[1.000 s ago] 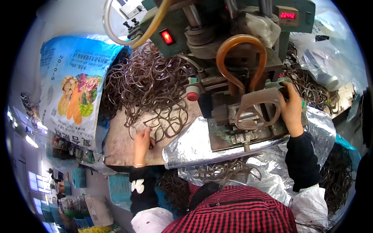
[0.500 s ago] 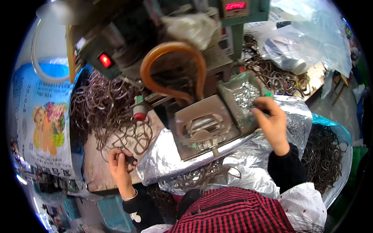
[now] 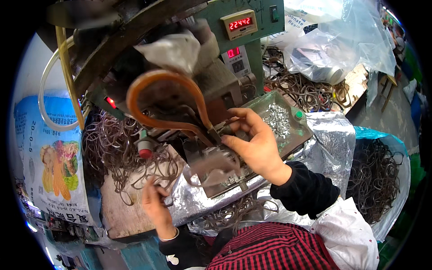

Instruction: The person repeatedly places metal rings into a press machine, operates the lever to press them, and removes the finished pieces. The person also picks up small metal components from a tray and places them into the machine during the process.

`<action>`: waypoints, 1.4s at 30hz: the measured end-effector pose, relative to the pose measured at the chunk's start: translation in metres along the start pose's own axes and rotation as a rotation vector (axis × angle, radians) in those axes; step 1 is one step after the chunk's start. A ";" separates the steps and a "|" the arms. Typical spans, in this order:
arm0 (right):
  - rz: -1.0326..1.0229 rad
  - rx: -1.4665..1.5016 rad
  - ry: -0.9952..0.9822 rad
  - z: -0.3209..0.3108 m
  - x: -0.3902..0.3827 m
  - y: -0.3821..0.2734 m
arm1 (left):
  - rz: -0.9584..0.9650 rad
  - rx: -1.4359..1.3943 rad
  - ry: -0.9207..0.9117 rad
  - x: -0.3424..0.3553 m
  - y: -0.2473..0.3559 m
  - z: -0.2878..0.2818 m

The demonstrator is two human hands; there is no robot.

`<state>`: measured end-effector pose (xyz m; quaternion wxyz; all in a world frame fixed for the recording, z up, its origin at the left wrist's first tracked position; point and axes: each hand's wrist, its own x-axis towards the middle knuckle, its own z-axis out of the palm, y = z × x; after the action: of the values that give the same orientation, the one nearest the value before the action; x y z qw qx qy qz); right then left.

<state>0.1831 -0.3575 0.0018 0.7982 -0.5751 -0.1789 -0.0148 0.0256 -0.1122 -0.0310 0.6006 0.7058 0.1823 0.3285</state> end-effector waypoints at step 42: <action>-0.164 -0.461 -0.235 -0.080 -0.013 -0.042 | 0.150 0.197 -0.452 -0.025 0.071 0.050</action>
<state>0.1823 -0.4476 0.0140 0.6162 -0.7229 -0.3081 -0.0527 0.0318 -0.1799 0.0286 0.5282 0.8281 0.0217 0.1867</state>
